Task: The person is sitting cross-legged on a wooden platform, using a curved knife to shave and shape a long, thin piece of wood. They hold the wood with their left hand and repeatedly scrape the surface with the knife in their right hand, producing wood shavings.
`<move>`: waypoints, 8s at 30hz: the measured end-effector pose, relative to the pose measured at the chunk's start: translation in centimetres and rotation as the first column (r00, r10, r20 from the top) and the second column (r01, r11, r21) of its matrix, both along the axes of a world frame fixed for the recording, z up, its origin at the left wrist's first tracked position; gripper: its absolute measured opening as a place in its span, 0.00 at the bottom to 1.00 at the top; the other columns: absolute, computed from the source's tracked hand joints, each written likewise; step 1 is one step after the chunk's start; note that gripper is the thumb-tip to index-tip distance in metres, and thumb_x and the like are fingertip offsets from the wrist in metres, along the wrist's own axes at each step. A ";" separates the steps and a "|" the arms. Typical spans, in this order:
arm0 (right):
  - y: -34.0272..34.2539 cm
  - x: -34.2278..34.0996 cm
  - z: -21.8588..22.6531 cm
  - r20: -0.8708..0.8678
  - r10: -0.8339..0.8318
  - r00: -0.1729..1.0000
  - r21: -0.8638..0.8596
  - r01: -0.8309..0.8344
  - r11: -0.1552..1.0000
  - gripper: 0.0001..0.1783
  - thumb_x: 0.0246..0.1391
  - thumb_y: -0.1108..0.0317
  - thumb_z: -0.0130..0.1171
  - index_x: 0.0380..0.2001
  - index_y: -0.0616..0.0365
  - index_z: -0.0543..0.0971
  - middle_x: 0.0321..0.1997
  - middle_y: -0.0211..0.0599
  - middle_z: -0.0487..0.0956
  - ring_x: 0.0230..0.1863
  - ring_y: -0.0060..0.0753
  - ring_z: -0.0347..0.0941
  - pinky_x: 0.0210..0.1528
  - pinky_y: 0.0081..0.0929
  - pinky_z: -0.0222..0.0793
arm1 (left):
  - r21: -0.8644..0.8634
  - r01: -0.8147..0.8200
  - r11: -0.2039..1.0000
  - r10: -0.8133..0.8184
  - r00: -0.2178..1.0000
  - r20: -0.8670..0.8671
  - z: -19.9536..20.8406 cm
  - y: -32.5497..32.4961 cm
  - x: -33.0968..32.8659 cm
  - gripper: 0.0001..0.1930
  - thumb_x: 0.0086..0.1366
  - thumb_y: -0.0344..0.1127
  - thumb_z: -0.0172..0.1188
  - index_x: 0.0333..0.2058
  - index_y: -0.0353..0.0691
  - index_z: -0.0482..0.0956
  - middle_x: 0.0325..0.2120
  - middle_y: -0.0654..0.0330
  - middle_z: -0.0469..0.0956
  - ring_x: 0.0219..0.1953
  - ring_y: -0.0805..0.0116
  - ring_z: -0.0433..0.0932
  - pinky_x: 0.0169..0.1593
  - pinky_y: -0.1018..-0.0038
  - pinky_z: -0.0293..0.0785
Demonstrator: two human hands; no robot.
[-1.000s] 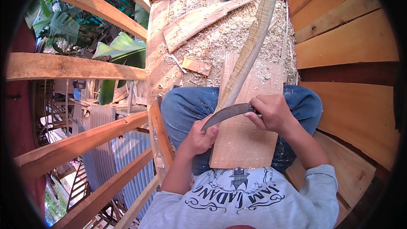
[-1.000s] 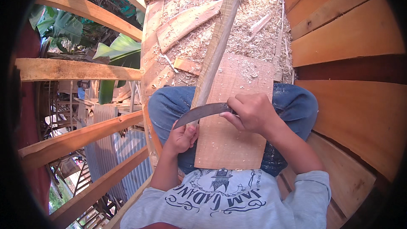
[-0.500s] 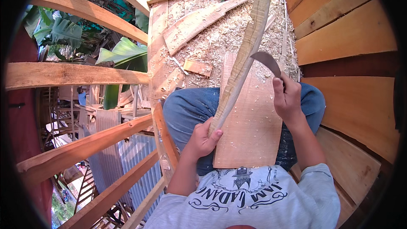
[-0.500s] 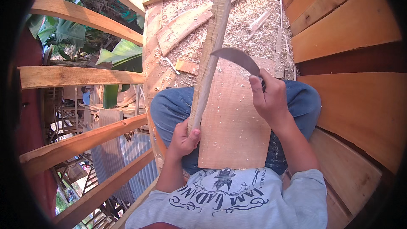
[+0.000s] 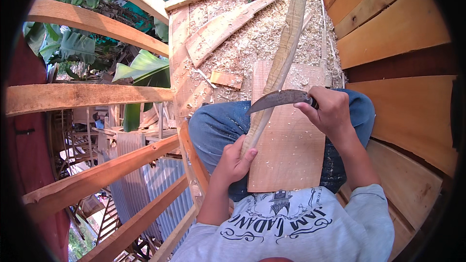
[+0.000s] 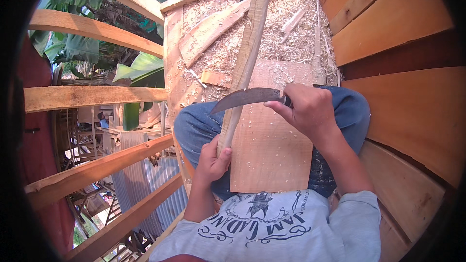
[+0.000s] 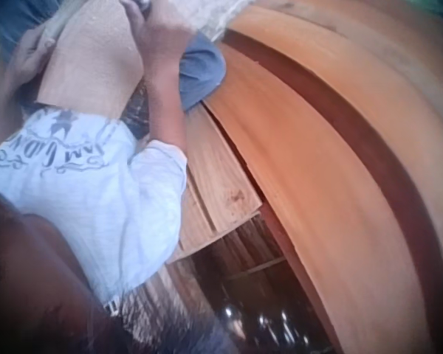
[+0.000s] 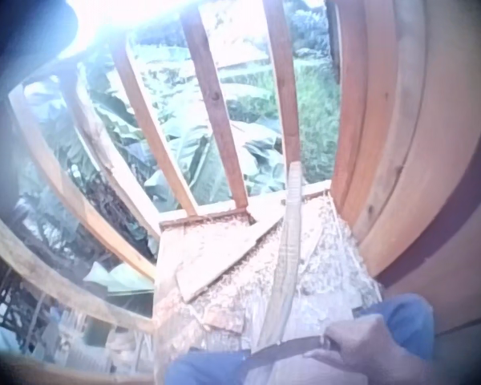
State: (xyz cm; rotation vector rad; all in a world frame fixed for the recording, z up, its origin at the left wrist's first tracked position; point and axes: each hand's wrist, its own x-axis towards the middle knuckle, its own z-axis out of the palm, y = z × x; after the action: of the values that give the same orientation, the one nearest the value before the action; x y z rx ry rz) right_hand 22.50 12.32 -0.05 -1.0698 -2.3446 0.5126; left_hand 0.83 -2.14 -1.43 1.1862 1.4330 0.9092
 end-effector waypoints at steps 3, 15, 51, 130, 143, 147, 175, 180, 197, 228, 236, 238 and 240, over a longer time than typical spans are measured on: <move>-1.4 -0.5 0.3 0.037 0.116 0.993 0.032 -0.117 0.993 0.23 0.44 0.47 0.64 0.16 0.55 0.72 0.12 0.36 0.70 0.14 0.37 0.70 0.17 0.31 0.64 | 0.036 -0.009 0.999 0.009 1.000 0.010 -0.8 -0.8 0.1 0.12 0.63 0.35 0.55 0.38 0.30 0.72 0.19 0.53 0.72 0.19 0.61 0.73 0.27 0.72 0.67; 1.5 0.0 -0.3 0.038 -0.078 0.996 0.036 0.077 0.996 0.25 0.43 0.46 0.64 0.14 0.55 0.69 0.12 0.34 0.69 0.14 0.39 0.70 0.16 0.31 0.64 | -0.002 -0.049 0.999 0.049 0.998 -0.047 0.1 -0.4 -0.3 0.12 0.64 0.37 0.55 0.37 0.31 0.73 0.16 0.55 0.71 0.18 0.64 0.73 0.25 0.73 0.66; 1.8 -0.4 -1.5 -0.003 0.090 0.996 0.076 -0.089 0.993 0.23 0.45 0.48 0.64 0.16 0.55 0.71 0.13 0.36 0.69 0.15 0.39 0.71 0.18 0.31 0.65 | 0.067 -0.022 0.998 0.027 0.997 -0.077 -0.8 -0.8 -0.4 0.12 0.64 0.36 0.53 0.39 0.31 0.73 0.16 0.53 0.71 0.18 0.63 0.75 0.25 0.73 0.67; 2.8 -2.7 -2.8 -0.270 -0.069 0.960 -0.163 0.025 0.986 0.21 0.53 0.51 0.58 0.18 0.58 0.73 0.13 0.41 0.70 0.15 0.41 0.71 0.19 0.32 0.66 | -0.078 -0.087 0.993 0.087 0.996 -0.013 -0.7 0.7 0.4 0.11 0.66 0.34 0.50 0.40 0.31 0.71 0.16 0.58 0.71 0.19 0.73 0.71 0.25 0.73 0.66; 3.2 -1.5 -2.8 -0.146 0.098 0.984 -0.017 -0.102 0.995 0.22 0.55 0.53 0.58 0.21 0.62 0.73 0.14 0.42 0.70 0.14 0.41 0.69 0.19 0.34 0.62 | -0.037 -0.065 0.997 0.067 0.996 0.061 -0.7 0.2 0.0 0.15 0.67 0.37 0.50 0.44 0.29 0.69 0.12 0.64 0.68 0.13 0.77 0.68 0.20 0.78 0.64; 6.1 1.3 -3.9 -0.238 -0.372 0.897 -0.414 0.253 0.875 0.23 0.59 0.54 0.53 0.22 0.65 0.73 0.11 0.38 0.62 0.14 0.26 0.61 0.19 0.29 0.58 | -0.057 -0.101 0.993 0.110 0.980 0.168 -0.7 -0.5 -0.2 0.18 0.68 0.40 0.49 0.47 0.29 0.68 0.11 0.68 0.67 0.12 0.82 0.65 0.17 0.81 0.62; 1.7 -2.5 -2.5 0.005 0.128 0.992 0.090 -0.128 0.988 0.24 0.49 0.45 0.60 0.17 0.55 0.72 0.12 0.38 0.70 0.14 0.42 0.70 0.17 0.33 0.64 | 0.046 -0.126 0.991 0.130 0.986 -0.101 -1.1 -0.1 0.7 0.13 0.65 0.34 0.52 0.42 0.29 0.70 0.18 0.52 0.74 0.21 0.61 0.77 0.27 0.72 0.70; 2.3 -2.1 -2.2 -0.017 0.040 0.999 0.028 -0.039 0.999 0.25 0.50 0.46 0.59 0.16 0.57 0.73 0.12 0.40 0.71 0.14 0.43 0.71 0.18 0.33 0.65 | 0.030 -0.136 0.990 0.139 0.980 -0.143 -0.8 0.6 1.3 0.11 0.64 0.34 0.53 0.40 0.30 0.70 0.19 0.47 0.74 0.23 0.52 0.78 0.27 0.69 0.70; 0.8 -2.9 -1.7 -0.006 0.173 0.985 0.008 -0.173 0.985 0.24 0.49 0.47 0.60 0.15 0.57 0.74 0.12 0.40 0.71 0.15 0.41 0.71 0.18 0.32 0.65 | 0.110 -0.149 0.983 0.165 0.975 -0.148 -0.9 0.1 1.3 0.10 0.64 0.34 0.53 0.35 0.31 0.69 0.18 0.45 0.73 0.22 0.49 0.78 0.24 0.67 0.69; 4.6 -2.4 -3.7 -0.181 0.032 0.983 -0.037 -0.039 0.999 0.26 0.51 0.47 0.59 0.15 0.59 0.71 0.13 0.43 0.70 0.14 0.44 0.70 0.18 0.35 0.63 | -0.040 -0.087 0.995 0.084 0.994 -0.065 -0.3 0.9 0.5 0.11 0.67 0.36 0.49 0.39 0.31 0.70 0.17 0.51 0.72 0.19 0.63 0.75 0.26 0.71 0.68; 6.3 -1.8 -3.7 -0.146 -0.045 0.988 -0.056 0.037 0.998 0.26 0.50 0.44 0.59 0.16 0.57 0.73 0.13 0.42 0.71 0.15 0.44 0.71 0.18 0.32 0.65 | -0.034 -0.093 0.995 0.093 0.996 -0.016 -0.4 0.4 0.5 0.14 0.67 0.37 0.49 0.41 0.30 0.70 0.11 0.62 0.68 0.14 0.76 0.70 0.20 0.76 0.64; 6.6 -2.0 -3.9 -0.070 0.000 0.998 0.014 0.001 1.000 0.27 0.49 0.43 0.59 0.14 0.56 0.72 0.13 0.40 0.71 0.15 0.42 0.71 0.18 0.32 0.65 | -0.081 -0.089 0.993 0.091 0.996 0.021 -0.3 1.3 0.2 0.14 0.68 0.38 0.48 0.41 0.30 0.70 0.11 0.63 0.67 0.14 0.77 0.68 0.20 0.77 0.64; 3.0 -2.8 -3.8 -0.115 0.148 0.982 0.016 -0.147 0.989 0.27 0.51 0.44 0.58 0.14 0.56 0.72 0.13 0.39 0.71 0.15 0.42 0.71 0.18 0.32 0.65 | -0.014 -0.105 0.994 0.106 0.994 0.041 -1.1 0.7 0.8 0.14 0.68 0.38 0.48 0.40 0.30 0.70 0.10 0.64 0.66 0.13 0.77 0.67 0.19 0.77 0.63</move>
State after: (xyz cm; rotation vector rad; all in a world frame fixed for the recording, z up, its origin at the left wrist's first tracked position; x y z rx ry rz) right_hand 19.73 15.37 -3.85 -0.8433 -2.3317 0.6042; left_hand 1.59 -1.47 -2.56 1.0851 1.4769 0.9913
